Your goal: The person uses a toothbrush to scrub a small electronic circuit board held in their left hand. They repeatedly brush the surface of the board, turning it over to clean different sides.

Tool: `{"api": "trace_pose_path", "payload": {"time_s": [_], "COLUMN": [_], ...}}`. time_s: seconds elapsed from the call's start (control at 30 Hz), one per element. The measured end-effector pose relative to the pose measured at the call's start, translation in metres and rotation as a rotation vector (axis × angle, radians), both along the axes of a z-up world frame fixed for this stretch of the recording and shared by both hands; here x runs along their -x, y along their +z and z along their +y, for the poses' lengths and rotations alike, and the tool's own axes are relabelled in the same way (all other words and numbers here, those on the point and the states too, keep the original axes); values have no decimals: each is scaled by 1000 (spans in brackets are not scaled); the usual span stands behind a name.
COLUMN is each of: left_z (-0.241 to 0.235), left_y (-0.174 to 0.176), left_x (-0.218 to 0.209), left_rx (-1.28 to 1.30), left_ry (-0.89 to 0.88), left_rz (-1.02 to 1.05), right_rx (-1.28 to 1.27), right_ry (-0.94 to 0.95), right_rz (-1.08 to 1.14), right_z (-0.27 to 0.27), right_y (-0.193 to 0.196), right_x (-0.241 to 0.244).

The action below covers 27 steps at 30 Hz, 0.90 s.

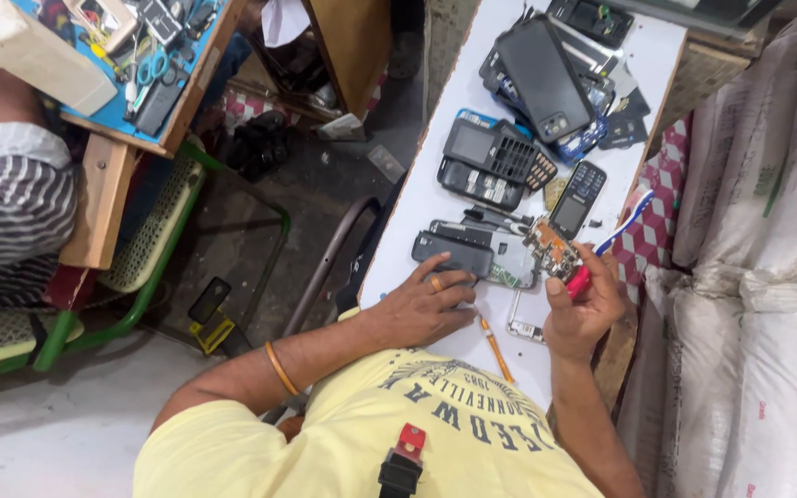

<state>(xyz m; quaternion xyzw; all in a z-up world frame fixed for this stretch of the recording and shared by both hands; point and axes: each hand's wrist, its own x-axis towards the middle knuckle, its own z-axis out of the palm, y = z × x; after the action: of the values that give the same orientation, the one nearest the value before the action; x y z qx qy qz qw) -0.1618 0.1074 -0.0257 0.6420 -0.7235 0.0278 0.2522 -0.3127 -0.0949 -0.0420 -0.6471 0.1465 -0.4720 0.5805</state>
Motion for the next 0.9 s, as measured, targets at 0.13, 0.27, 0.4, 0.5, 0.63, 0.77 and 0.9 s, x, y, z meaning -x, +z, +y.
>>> {"api": "trace_pose_path", "payload": {"time_s": [0.13,0.27,0.4,0.5,0.63,0.77,0.9], "left_z": [-4,1,-2,-4,-4,-5,-9], "left_y": [4,2,2,1,2,0,-3], "left_x": [-3,0,-3,-4,-5,-4,0], "left_rx": [-32,-42,-48,-36,-60,-44,-52], "left_ry": [-2,24,55,75,87,86,96], "left_rz": [67,15,37,186,186,120,54], "right_rx": [24,-8,7,9,-15,10,12], "right_ry": [-3,-8,-1,-4,19,26,37], "right_rz": [-25,6,-19,-26,-39,-22,-21], "right_z": [-6,0,-3,-2,-3,-2,-4], "right_y": [5,4,6,4,2,-1,-2], "right_x": [-5,0,-5,-4,-4,-3,-3]}}
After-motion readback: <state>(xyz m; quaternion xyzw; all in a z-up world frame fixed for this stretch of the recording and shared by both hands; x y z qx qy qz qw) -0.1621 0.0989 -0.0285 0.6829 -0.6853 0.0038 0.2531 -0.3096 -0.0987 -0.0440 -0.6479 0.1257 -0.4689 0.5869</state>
